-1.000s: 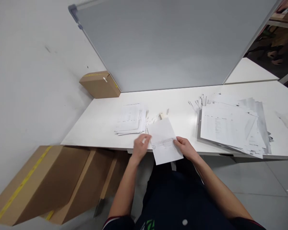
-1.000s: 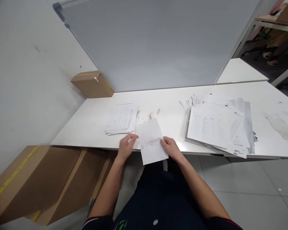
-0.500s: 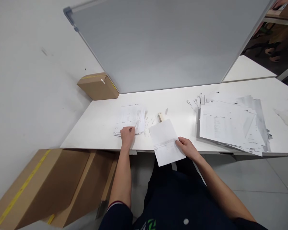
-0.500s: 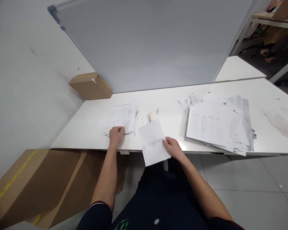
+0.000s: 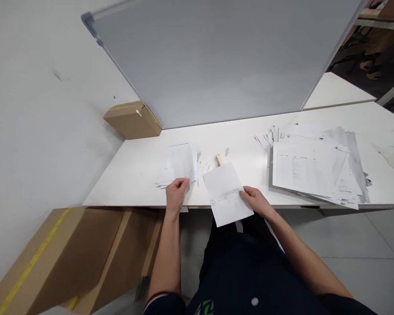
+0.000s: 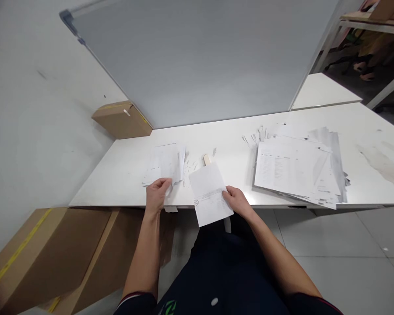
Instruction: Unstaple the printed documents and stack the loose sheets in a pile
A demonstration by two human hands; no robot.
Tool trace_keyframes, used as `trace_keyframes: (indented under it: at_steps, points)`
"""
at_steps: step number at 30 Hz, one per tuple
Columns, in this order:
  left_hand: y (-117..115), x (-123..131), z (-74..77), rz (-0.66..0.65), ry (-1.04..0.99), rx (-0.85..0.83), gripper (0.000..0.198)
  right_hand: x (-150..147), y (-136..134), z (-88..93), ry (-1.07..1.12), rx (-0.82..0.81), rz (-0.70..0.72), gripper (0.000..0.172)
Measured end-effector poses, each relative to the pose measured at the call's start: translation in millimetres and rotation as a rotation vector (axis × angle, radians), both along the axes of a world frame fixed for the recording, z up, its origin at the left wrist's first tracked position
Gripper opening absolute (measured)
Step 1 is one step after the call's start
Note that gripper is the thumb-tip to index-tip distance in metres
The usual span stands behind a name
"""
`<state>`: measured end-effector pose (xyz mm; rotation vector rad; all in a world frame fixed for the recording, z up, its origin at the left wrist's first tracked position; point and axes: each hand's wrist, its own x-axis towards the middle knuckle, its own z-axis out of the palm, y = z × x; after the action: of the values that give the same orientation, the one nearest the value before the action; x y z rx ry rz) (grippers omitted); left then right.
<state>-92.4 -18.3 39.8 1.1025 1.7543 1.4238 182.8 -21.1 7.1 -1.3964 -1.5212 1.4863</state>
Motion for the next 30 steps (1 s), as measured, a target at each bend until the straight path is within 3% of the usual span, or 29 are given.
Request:
trace_keyframes:
  at_steps: [6,12,16,18,19,22,24,27,30]
  points:
    - [-33,70,3.3,-0.353,0.133,0.014,0.017,0,1,-0.7,0.052,-0.049,-0.003,0.025]
    - [-50,117,-15.1,-0.489,0.202,0.017,0.017,-1,2,-1.0,0.07,-0.019,-0.046,0.034]
    - [-58,129,-24.1,-0.606,0.261,0.032,0.01,-2,4,-6.3,0.025,0.031,-0.062,0.029]
    - [-58,125,-27.9,-0.573,0.301,0.072,0.017,-3,3,-9.5,0.005,0.025,-0.058,0.022]
    - [-56,119,-30.0,-0.487,0.319,0.097,0.022,-3,2,-10.3,0.024,0.014,-0.05,0.021]
    - [-46,95,-34.7,-0.066,0.289,0.126,0.035,-5,-3,-7.4,0.165,-0.006,-0.019,0.023]
    - [-38,79,-33.3,0.068,0.138,0.087,0.045,-6,-6,-1.3,0.238,0.025,-0.017,0.025]
    - [-30,66,-19.6,-0.075,-0.128,0.047,0.046,-10,-7,11.6,0.241,0.142,-0.017,0.023]
    - [-26,67,2.6,-0.168,-0.13,0.138,0.031,-13,-1,24.4,0.179,0.298,-0.037,0.019]
